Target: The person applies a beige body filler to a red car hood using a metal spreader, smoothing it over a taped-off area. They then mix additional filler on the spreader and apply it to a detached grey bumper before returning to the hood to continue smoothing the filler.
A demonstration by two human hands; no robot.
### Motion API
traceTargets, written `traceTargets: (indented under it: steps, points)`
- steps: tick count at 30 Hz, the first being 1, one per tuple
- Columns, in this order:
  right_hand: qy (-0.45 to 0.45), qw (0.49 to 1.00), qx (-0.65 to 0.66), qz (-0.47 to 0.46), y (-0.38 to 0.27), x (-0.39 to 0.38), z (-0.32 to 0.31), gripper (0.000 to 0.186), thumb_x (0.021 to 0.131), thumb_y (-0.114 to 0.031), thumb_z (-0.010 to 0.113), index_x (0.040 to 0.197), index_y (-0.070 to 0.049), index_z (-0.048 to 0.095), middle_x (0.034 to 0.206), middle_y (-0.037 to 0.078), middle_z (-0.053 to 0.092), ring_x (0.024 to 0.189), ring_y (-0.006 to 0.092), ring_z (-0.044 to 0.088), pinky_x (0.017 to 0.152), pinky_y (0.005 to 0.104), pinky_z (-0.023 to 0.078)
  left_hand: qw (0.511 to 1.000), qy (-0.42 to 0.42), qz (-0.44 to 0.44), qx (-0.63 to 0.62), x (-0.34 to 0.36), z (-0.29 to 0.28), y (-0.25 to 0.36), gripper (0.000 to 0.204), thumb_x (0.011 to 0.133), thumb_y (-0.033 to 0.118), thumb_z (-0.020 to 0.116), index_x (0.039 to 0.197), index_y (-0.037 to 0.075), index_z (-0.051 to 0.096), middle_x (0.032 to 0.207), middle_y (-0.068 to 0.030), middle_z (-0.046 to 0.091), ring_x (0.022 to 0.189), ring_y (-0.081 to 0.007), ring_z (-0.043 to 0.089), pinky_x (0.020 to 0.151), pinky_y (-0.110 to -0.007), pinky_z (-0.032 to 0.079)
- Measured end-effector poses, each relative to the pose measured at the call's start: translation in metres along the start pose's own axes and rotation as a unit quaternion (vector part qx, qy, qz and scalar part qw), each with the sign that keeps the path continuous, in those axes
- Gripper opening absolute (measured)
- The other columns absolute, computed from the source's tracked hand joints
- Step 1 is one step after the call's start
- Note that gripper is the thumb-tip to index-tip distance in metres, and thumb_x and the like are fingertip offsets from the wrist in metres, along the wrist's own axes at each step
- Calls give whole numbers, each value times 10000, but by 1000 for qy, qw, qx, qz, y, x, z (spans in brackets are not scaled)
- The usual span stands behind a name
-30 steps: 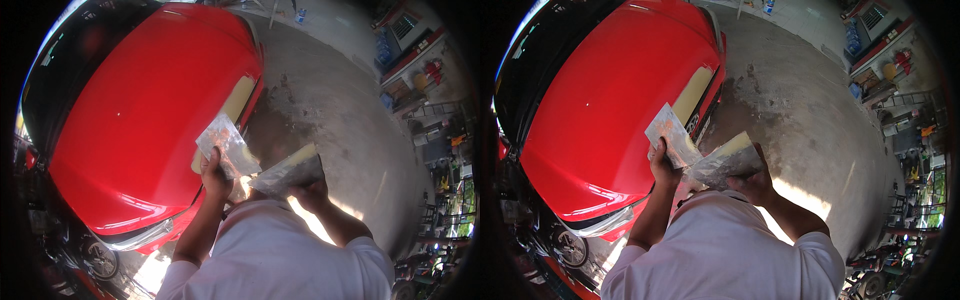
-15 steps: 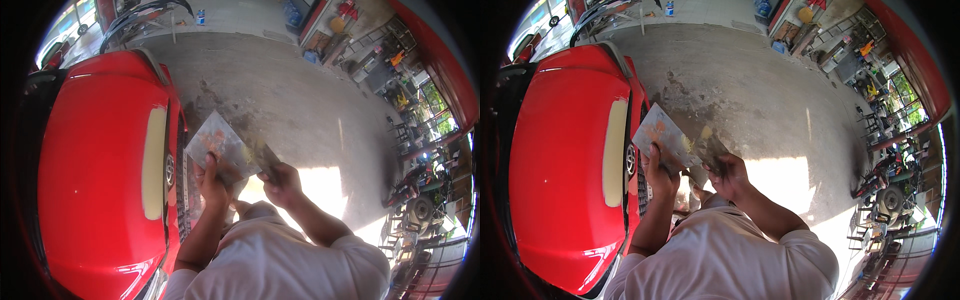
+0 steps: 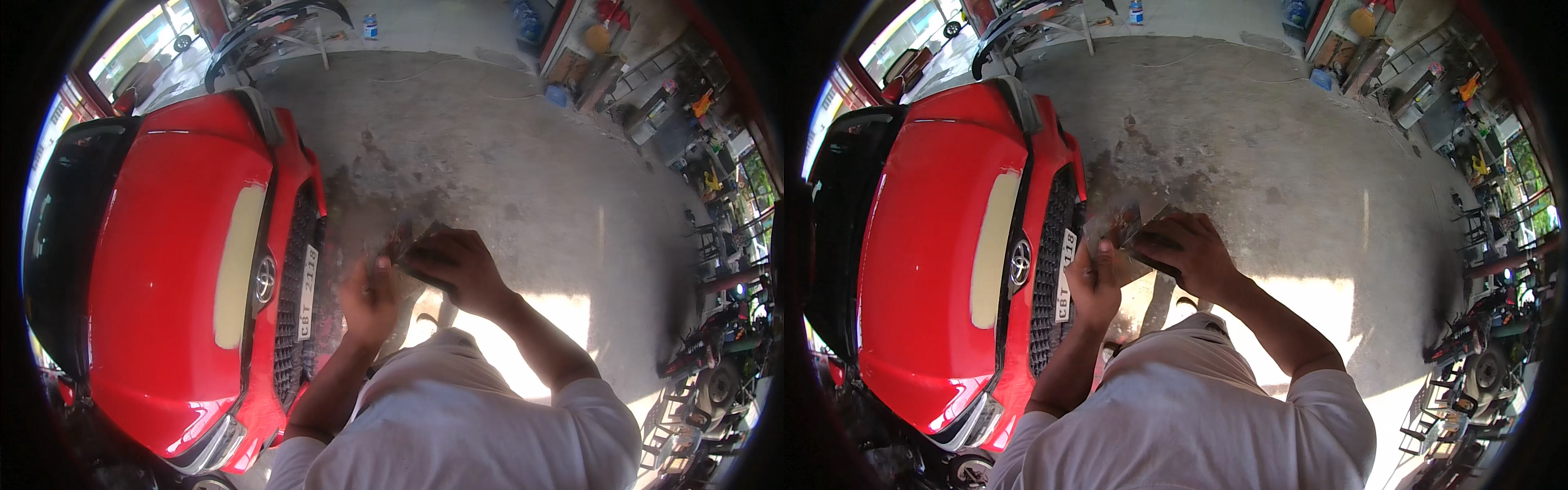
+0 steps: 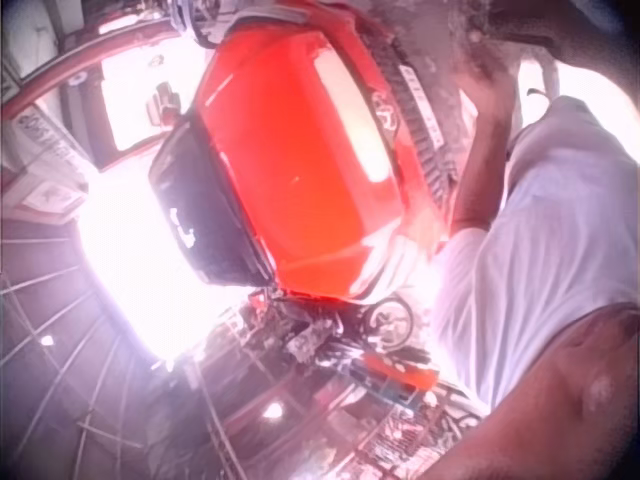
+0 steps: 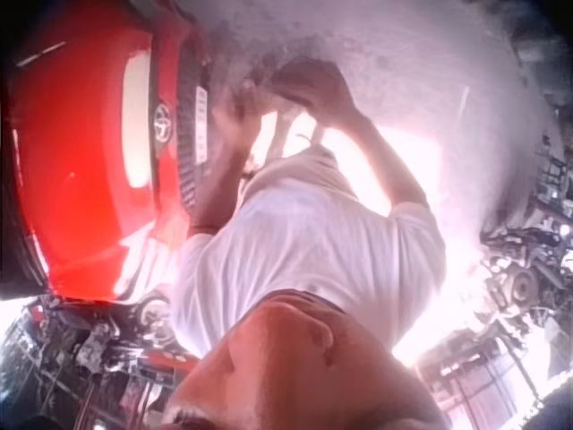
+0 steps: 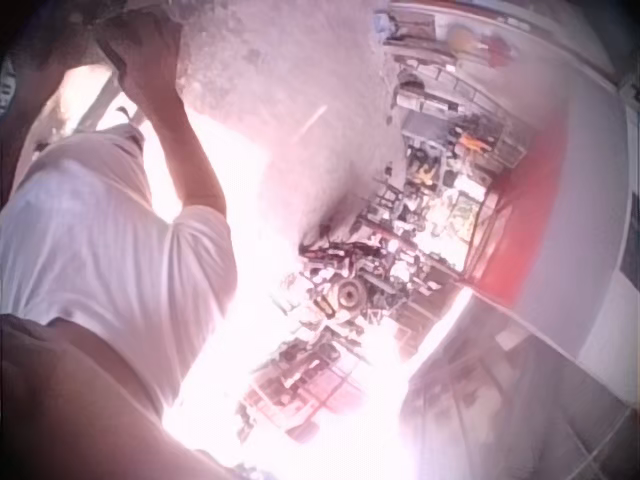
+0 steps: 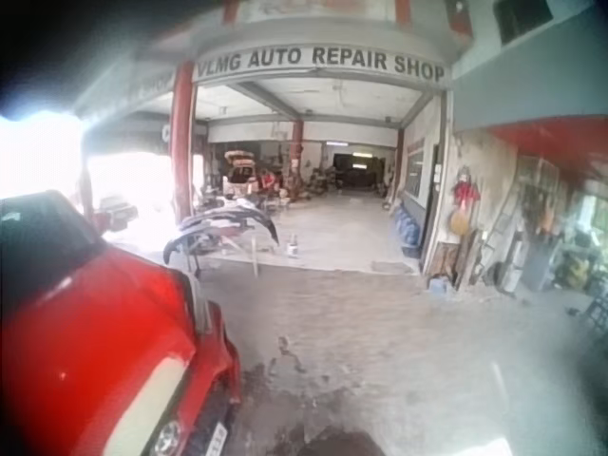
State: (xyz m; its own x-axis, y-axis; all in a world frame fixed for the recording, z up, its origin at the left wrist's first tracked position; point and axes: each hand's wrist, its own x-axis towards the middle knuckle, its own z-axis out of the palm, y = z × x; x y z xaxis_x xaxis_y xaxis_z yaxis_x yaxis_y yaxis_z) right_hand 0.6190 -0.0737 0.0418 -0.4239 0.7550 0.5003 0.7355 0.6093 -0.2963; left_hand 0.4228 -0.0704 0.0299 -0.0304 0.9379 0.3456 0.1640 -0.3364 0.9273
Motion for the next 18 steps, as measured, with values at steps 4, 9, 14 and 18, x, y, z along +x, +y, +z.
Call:
traceTargets:
  steps: [4,9,14,18]
  points:
    - [-28,995,78,-56,37,-19,-5,440,778,-117,736,1205,-220,721,1276,-3,623,1178,221,583,946,398,444,992,62,-65,-83,-4,41,0,279,1067,216,562,1112,-40,662,855,-111,686,788,-112,631,698,-283,502]
    - [-100,982,111,-117,84,-35,-1,465,793,-102,738,1240,-225,701,1260,10,621,1209,239,567,974,413,445,977,196,-16,-87,6,58,18,271,1084,196,538,1205,-33,619,1011,-66,689,892,-119,620,784,-267,495]
    - [39,938,309,-151,74,-15,-13,566,778,-57,809,1296,-196,628,1364,131,514,1278,377,521,1009,462,498,948,254,-60,-184,13,58,9,285,1086,187,535,1276,-21,582,1107,-71,671,961,-133,615,844,-269,484]
    - [23,916,368,-159,83,-8,23,688,698,32,831,1300,-163,561,1429,198,377,1297,469,482,1002,499,528,913,244,-122,-302,6,66,13,281,1071,190,570,1271,-6,592,1136,-61,663,997,-132,606,873,-276,479]
